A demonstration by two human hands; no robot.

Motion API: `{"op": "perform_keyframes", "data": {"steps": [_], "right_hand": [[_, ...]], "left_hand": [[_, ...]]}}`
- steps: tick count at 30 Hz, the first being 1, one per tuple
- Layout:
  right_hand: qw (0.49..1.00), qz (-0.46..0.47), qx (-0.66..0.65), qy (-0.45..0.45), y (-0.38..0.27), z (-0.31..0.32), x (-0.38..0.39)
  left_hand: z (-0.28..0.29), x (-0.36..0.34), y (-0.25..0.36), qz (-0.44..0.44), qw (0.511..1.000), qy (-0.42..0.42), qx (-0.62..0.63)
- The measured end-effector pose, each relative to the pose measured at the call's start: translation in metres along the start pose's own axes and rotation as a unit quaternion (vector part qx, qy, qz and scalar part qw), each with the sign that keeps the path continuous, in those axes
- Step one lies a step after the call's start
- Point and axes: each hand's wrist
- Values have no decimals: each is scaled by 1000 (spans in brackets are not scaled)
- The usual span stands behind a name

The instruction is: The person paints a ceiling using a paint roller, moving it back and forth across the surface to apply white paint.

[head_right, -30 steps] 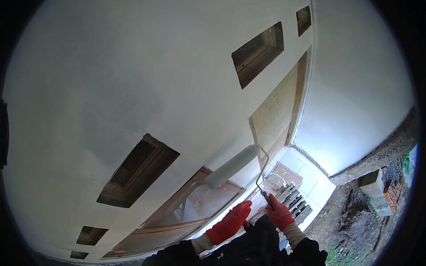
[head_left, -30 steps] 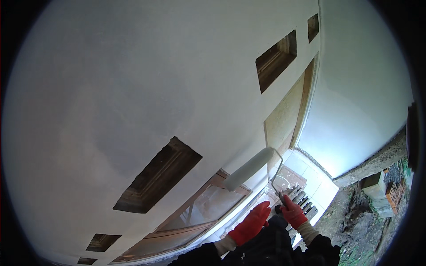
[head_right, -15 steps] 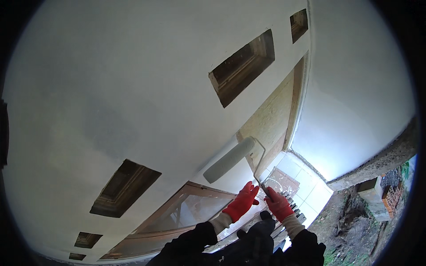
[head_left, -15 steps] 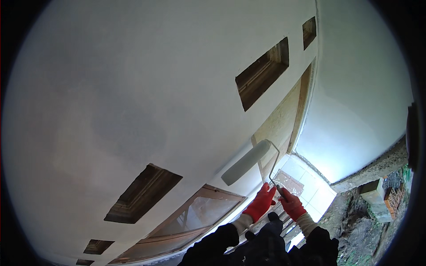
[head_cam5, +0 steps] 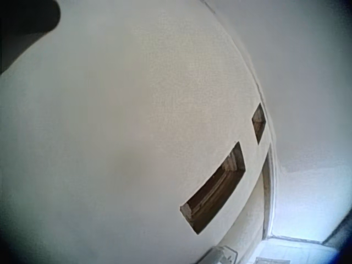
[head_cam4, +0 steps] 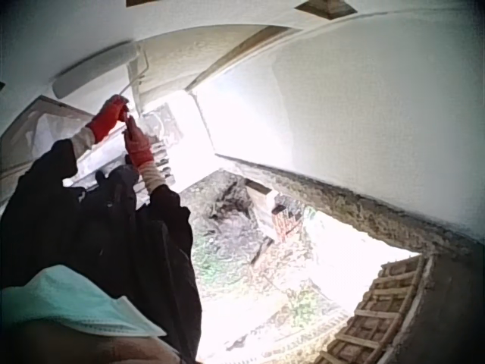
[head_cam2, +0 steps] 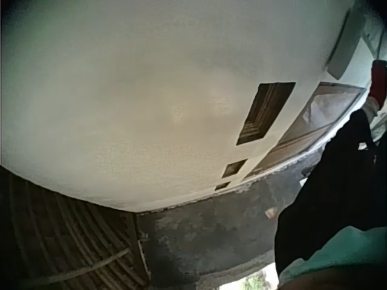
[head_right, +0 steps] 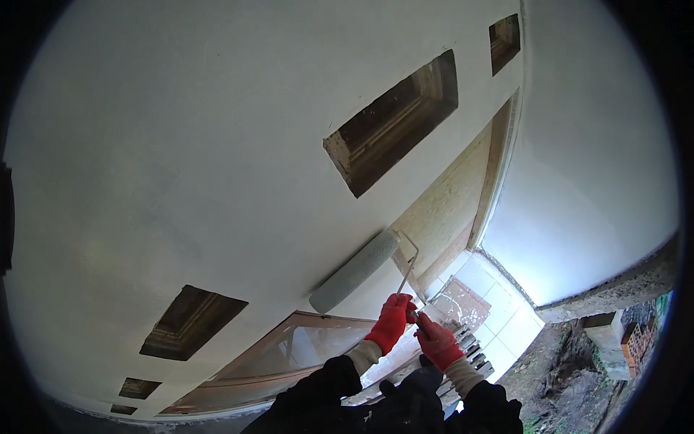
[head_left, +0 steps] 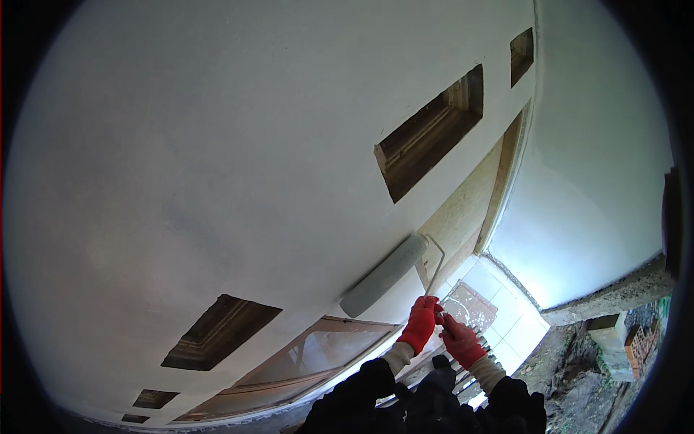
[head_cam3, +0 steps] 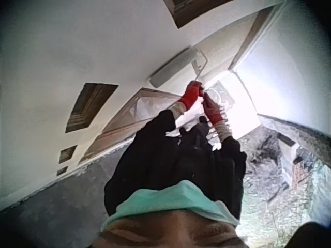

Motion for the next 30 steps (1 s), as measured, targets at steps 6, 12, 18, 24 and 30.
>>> {"op": "perform_keyframes", "data": {"steps": [6,12,18,24,30], "right_hand": [[998,43,-3,-47,-13,12,-7],[997,72,0,-37,-6,7,-10],[997,83,6,-2,-11,-4,-13],[992,118,17,27,-51,12,-35],[976,215,-36,13,-122,46,-75]], "left_hand": [[3,-4,-5,-56,998,11,6],[6,-2,7,-70,998,-9,3],[12,17,33,-95,993,-46,-49],[8,44,80,-162,984,-49,-49],[6,90,159,-318,941,-65,-99]]}}
Point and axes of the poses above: each hand's wrist, its own x-axis away from the middle knuckle, its own z-axis out of the back of the hand, y = z × x, and after that the axes turned 2 degrees about z, right-handed
